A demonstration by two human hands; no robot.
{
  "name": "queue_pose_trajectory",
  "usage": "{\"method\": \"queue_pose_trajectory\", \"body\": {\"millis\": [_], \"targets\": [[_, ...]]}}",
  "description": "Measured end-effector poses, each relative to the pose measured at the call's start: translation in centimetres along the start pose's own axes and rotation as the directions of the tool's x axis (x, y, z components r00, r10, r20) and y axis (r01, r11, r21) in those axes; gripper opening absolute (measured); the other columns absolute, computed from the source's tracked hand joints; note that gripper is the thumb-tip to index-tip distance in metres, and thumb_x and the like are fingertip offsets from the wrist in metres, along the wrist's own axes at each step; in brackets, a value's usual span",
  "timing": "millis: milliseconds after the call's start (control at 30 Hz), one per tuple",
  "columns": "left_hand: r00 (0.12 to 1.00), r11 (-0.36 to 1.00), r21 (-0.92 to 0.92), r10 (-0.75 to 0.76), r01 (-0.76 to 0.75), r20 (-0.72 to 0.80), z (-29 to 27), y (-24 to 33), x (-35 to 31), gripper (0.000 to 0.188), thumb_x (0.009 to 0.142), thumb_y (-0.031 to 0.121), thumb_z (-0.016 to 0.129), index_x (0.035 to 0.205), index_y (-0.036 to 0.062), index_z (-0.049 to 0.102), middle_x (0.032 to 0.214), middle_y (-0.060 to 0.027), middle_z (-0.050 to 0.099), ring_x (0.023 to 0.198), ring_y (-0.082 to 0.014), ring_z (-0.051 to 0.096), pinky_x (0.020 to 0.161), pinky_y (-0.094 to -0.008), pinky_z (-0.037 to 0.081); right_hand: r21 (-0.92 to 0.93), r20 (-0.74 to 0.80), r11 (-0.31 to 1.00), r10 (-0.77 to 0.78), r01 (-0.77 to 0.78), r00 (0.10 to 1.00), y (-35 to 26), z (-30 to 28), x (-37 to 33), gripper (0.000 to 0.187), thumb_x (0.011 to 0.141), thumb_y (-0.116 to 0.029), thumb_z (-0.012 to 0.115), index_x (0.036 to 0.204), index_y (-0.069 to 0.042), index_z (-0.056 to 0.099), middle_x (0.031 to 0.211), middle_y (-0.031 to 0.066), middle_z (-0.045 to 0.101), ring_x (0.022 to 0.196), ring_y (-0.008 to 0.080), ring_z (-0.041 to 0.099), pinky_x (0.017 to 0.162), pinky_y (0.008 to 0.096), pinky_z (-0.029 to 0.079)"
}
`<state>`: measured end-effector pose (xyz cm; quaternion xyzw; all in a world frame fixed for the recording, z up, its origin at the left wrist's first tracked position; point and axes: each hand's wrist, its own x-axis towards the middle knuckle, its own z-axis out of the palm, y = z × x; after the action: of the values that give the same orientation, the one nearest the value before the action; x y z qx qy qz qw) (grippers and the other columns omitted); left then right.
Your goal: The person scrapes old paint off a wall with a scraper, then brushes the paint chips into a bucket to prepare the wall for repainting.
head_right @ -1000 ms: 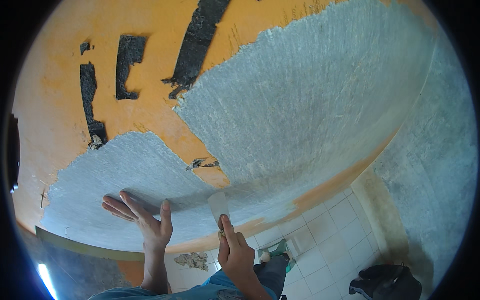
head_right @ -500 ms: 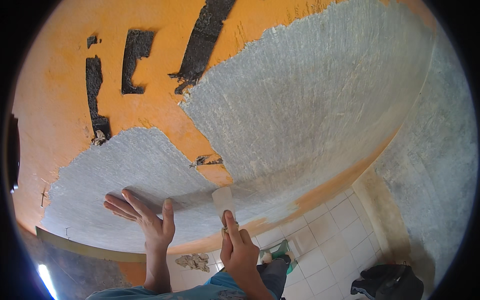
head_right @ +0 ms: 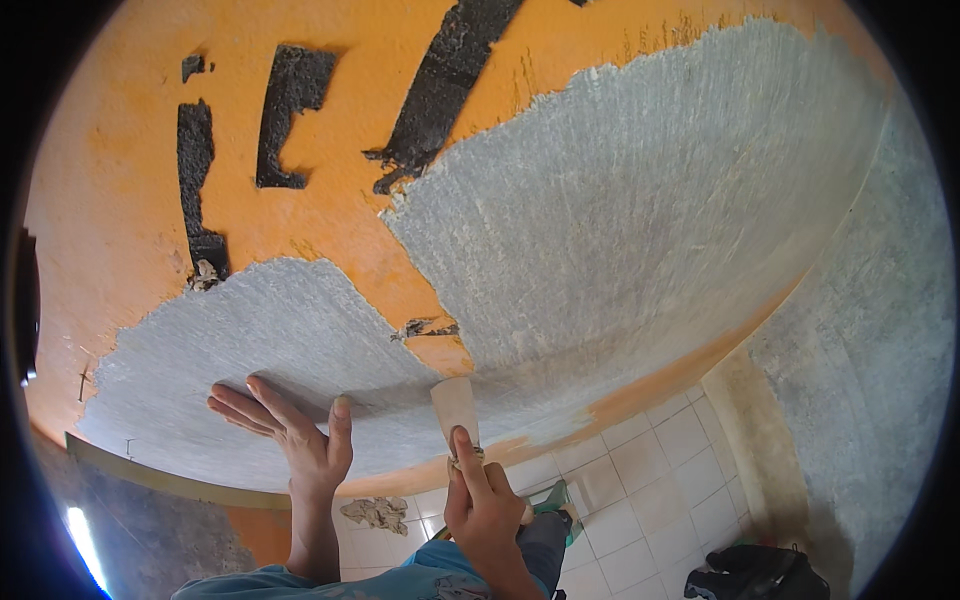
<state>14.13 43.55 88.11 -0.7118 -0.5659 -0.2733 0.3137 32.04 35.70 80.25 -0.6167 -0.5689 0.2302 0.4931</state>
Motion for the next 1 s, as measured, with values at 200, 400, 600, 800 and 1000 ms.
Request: {"method": "queue_pose_trajectory", "body": {"millis": [200, 400, 600, 800, 1000], "targets": [[1.0, 0.999, -0.013, -0.031, 0.031, -0.001, -0.1, 0.3, 0.2, 0.095, 0.089, 0.05, 0.052, 0.149, 0.0044, -0.007, 0.143, -0.0366, -0.025, 0.13, -0.0543, -0.03, 0.096, -0.0705, -0.015, -0.037, 0.029, 0.999, -0.001, 0.003, 1.0, 0.2, -0.9, 0.1, 0.046, 0.085, 0.0, 0.055, 0.131, -0.002, 0.052, 0.093, 0.0139, 0.069, 0.058, 0.0201, 0.055, 0.055, 0.03, 0.048], [0.994, 0.973, -0.206, -0.105, 0.105, 0.012, 0.6, 3.4, -1.2, 0.089, 0.088, 0.043, 0.055, 0.149, 0.0027, 0.003, 0.145, -0.0357, -0.022, 0.132, -0.0546, -0.025, 0.099, -0.0707, -0.01, -0.021, 0.024, 0.998, -0.053, 0.053, 0.998, 0.6, -1.8, 1.0, 0.048, 0.085, -0.004, 0.058, 0.132, -0.008, 0.052, 0.08, 0.0112, 0.061, 0.057, 0.0209, 0.057, 0.053, 0.0312, 0.049], [0.877, 0.458, -0.773, -0.029, 0.438, 0.48, -0.8, 12.1, -4.4, 0.056, 0.093, 0.033, 0.052, 0.135, -0.0022, 0.038, 0.142, -0.0243, 0.03, 0.136, -0.0391, 0.023, 0.11, -0.0507, 0.018, 0.209, 0.111, 0.972, -0.137, 0.111, 0.984, 1.3, -4.8, 2.2, 0.041, 0.091, -0.003, 0.05, 0.132, -0.001, 0.047, 0.099, 0.0198, 0.063, 0.078, 0.0249, 0.065, 0.065, 0.0329, 0.051], [0.554, -0.565, -0.442, 0.032, 0.697, 0.832, 1.8, 15.9, -2.2, 0.046, 0.103, 0.039, 0.03, 0.109, -0.0005, 0.053, 0.085, -0.0087, 0.064, 0.086, -0.0148, 0.061, 0.079, -0.0281, 0.048, 0.596, 0.133, 0.795, 0.045, -0.116, 0.99, 2.6, -5.7, 2.5, 0.024, 0.096, -0.009, 0.045, 0.118, -0.001, 0.041, 0.089, 0.0131, 0.059, 0.067, 0.0134, 0.057, 0.055, 0.0252, 0.046], [0.537, -0.541, -0.451, 0.001, 0.71, 0.844, 2.1, 17.2, -1.3, 0.041, 0.103, 0.038, 0.031, 0.103, 0.0015, 0.049, 0.06, -0.0054, 0.051, 0.055, -0.0154, 0.056, 0.056, -0.0276, 0.048, 0.603, 0.668, 0.474, 0.14, -0.642, 0.731, 4.6, -7.5, 2.8, 0.019, 0.098, -0.021, 0.048, 0.1, -0.002, 0.048, 0.065, -0.0014, 0.048, 0.05, 0.0027, 0.041, 0.044, 0.0184, 0.029]]}}
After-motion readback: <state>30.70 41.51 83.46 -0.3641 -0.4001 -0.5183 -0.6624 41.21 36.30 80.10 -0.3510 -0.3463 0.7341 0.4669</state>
